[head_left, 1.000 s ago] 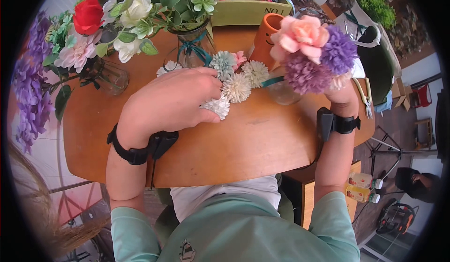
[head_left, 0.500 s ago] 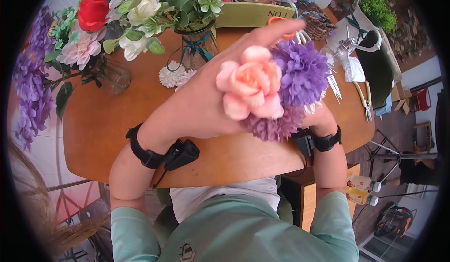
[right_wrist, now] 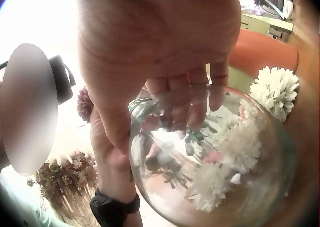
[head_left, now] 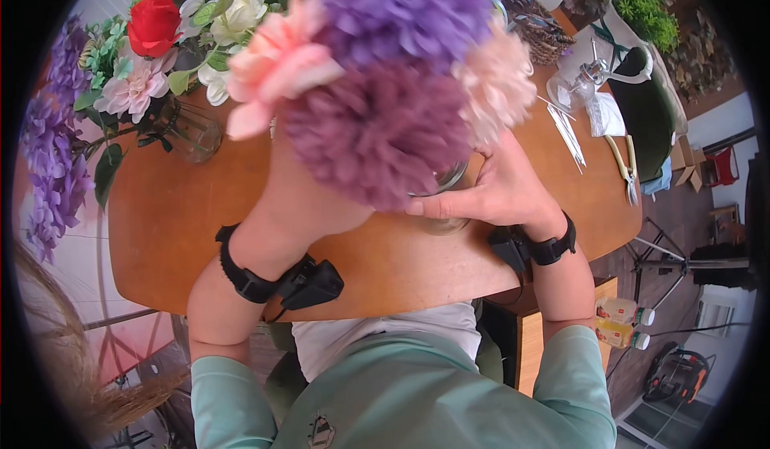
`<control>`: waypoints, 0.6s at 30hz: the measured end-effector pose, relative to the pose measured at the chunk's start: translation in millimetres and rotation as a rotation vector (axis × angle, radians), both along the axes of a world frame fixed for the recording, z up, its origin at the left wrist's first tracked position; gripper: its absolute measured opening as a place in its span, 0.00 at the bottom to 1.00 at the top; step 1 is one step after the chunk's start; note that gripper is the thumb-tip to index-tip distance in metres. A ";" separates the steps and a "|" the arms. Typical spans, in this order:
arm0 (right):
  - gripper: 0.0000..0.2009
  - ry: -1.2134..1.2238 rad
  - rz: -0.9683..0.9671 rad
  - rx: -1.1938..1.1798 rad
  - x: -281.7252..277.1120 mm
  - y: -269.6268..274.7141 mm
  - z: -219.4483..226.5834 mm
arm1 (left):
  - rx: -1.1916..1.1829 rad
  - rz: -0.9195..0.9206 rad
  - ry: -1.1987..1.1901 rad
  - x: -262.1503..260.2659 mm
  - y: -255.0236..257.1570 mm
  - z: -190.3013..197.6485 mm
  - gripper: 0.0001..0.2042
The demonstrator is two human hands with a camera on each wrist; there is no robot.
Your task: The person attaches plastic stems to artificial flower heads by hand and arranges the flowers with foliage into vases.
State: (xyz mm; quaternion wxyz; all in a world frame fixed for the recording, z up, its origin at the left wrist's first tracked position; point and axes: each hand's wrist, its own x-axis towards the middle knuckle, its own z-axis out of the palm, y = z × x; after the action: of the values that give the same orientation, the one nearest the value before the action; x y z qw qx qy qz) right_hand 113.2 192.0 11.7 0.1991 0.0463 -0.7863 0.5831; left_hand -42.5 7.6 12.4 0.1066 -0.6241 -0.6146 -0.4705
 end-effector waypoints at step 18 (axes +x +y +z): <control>0.20 -0.107 -0.605 -0.079 19.4 116.2 0.3 | -0.107 -0.108 -0.182 -5.3 -1.9 17.4 0.19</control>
State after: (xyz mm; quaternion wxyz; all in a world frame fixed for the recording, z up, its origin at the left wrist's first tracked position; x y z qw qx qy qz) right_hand 132.6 308.2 12.0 0.3237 -0.2284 -0.7503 0.5292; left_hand -47.8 5.7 29.8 -0.0087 -0.6156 -0.6116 -0.4969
